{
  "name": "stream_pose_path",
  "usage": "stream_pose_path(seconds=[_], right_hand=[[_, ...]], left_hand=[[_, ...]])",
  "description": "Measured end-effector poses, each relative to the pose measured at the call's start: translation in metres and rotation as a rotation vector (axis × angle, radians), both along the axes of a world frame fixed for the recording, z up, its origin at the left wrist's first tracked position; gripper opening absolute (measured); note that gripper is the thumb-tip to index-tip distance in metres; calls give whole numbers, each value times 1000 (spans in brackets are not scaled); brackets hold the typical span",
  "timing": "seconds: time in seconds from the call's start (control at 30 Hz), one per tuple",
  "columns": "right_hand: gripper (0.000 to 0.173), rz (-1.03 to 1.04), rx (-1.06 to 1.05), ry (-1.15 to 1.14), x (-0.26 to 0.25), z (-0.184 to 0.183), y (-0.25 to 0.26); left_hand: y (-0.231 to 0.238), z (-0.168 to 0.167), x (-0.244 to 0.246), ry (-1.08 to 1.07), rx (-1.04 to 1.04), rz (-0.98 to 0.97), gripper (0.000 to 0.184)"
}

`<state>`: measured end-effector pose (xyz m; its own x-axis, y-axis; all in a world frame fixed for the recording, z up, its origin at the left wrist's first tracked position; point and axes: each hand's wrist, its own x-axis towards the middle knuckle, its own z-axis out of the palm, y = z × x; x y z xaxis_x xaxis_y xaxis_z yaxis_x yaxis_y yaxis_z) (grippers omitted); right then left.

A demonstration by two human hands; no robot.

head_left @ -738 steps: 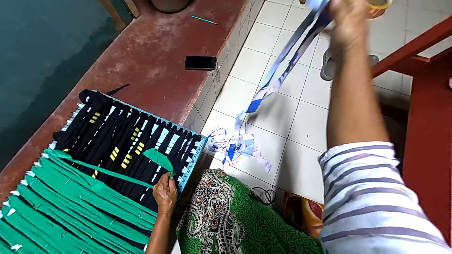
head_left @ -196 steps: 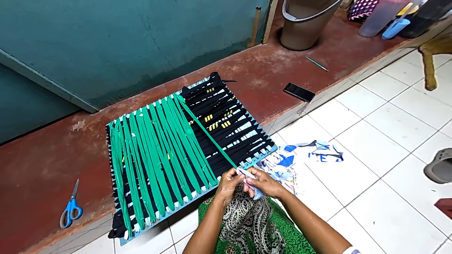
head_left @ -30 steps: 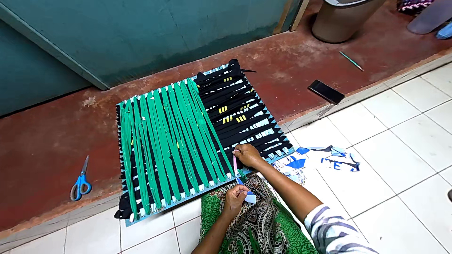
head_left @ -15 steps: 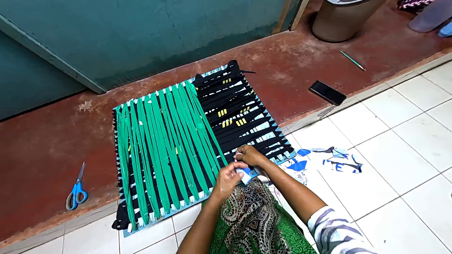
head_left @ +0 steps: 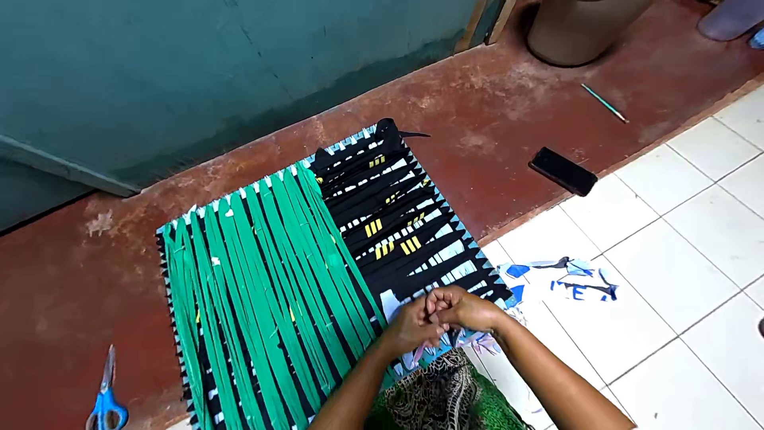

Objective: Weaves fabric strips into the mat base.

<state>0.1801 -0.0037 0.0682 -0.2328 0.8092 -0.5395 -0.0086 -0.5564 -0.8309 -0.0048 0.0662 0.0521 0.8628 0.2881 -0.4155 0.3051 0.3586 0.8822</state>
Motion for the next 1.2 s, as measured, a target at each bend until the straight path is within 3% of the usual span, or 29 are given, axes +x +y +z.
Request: stream_pose_path(seconds=[0.1,0.13,0.3,0.63,0.73,0.87,1.03,1.2], right_hand=[[6,-14,-54,34,1,-1,-2],[7,-15,-71,37,2,-2,-3],[25,101,-165,19,13,3,-5],[23,230,-403,63,-5,12,-44],[21,182,-378,-16,9,18,-52],[8,86,-232,-181,68,24,-53],[6,-24,-72,-431,141,61,-14],[9,91,-31,-658,158,99,58]], left_hand=[[8,-10,-4,67,-68,-170,13],[14,-10,-6,73,-103,-213,11],[36,-14,-7,62,-304,-265,15],[57,-21,-1,33,-391,-382,16],[58,-23,-3,-1,-430,-376,15],[67,-14,5,-78,-422,-351,14],[97,16,30,-131,-299,-338,10],[146,60,57,-148,-202,-185,6]])
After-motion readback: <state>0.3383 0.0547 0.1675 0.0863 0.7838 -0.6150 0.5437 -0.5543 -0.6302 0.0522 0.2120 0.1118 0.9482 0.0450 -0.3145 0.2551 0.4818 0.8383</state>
